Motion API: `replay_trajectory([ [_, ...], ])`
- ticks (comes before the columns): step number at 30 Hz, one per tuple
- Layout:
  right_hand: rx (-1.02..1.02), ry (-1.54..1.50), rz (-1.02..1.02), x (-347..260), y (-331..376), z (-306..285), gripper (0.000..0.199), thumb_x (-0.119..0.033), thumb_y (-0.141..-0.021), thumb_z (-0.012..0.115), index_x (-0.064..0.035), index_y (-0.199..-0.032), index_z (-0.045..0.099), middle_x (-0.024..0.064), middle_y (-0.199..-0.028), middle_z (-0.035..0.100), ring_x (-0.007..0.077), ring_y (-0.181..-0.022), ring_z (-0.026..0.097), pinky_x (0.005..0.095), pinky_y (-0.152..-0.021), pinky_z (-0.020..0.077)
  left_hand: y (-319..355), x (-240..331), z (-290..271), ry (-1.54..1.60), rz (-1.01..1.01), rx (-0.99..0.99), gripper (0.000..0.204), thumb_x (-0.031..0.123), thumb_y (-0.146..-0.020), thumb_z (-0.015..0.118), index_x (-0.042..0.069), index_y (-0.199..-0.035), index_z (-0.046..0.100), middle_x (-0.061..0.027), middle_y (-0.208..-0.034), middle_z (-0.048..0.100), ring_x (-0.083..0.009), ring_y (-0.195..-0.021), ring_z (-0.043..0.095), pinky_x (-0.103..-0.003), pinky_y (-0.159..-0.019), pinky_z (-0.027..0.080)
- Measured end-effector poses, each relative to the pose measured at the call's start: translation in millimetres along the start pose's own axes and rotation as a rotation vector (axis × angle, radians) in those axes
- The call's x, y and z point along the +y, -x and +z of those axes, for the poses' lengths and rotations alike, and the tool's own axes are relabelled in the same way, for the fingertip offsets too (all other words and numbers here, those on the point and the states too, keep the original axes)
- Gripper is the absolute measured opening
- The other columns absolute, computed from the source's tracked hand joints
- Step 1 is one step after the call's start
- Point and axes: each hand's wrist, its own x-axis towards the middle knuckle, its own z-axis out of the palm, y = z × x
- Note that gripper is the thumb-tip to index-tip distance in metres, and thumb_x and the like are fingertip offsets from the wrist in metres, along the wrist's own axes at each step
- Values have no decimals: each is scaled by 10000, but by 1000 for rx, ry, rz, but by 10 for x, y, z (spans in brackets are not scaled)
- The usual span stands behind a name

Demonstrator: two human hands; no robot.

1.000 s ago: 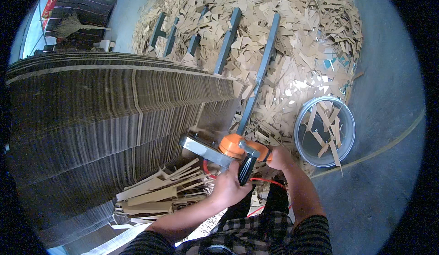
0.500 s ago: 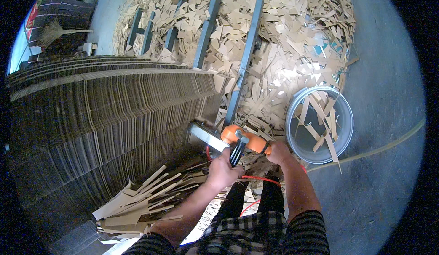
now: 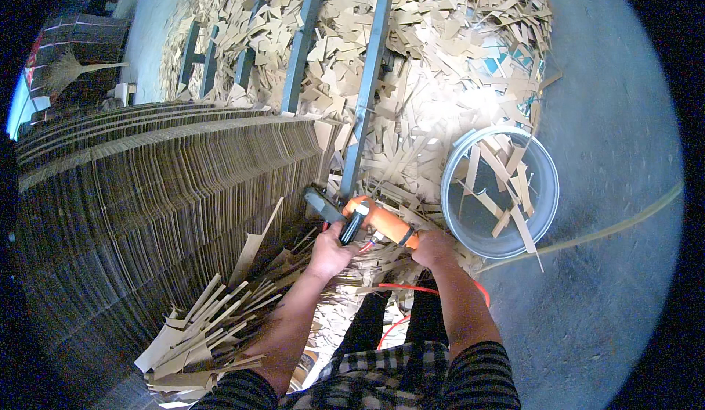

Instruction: The person uses a handheld electric cutter to slice a stack of corrugated cardboard sheets into smaller pieces. The person repeatedly repositions the stack and continues cutting until the stack is reduced.

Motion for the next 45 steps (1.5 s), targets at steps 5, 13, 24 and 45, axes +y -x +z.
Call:
replay_trajectory([
  [5,-46,-49,39,-35,3,38,333,-193,-641,653,-45,-939,648,206,-904,643,348,-856,626,412,-778,505,-157,-235,99,94,46,-3,431,85,-687,672,0,-1089,543,-114,-792,628,-181,-684,596,-289,-669,474],
  [13,-91,-122,119,-71,70,187,301,-176,-632,640,-50,-905,656,198,-887,648,345,-857,628,417,-769,505,-314,-140,-30,25,2,-29,323,95,-680,669,16,-981,583,-86,-741,607,-170,-682,556,-289,-651,459],
  [24,110,-182,-59,-432,914,269,217,-154,-613,646,-27,-789,651,203,-774,640,361,-772,628,416,-684,510,311,515,-418,-334,-45,24,314,295,-752,624,259,-1063,648,-102,-878,668,-280,-816,652,-407,-691,510],
  [45,407,-585,-340,-1193,4454,-447,183,-125,-690,703,-8,-810,631,50,-739,645,156,-691,615,323,-618,484,4618,1406,-946,-153,709,15,284,141,-716,602,-23,-892,452,-172,-636,591,-360,-593,609,-447,-522,484],
])
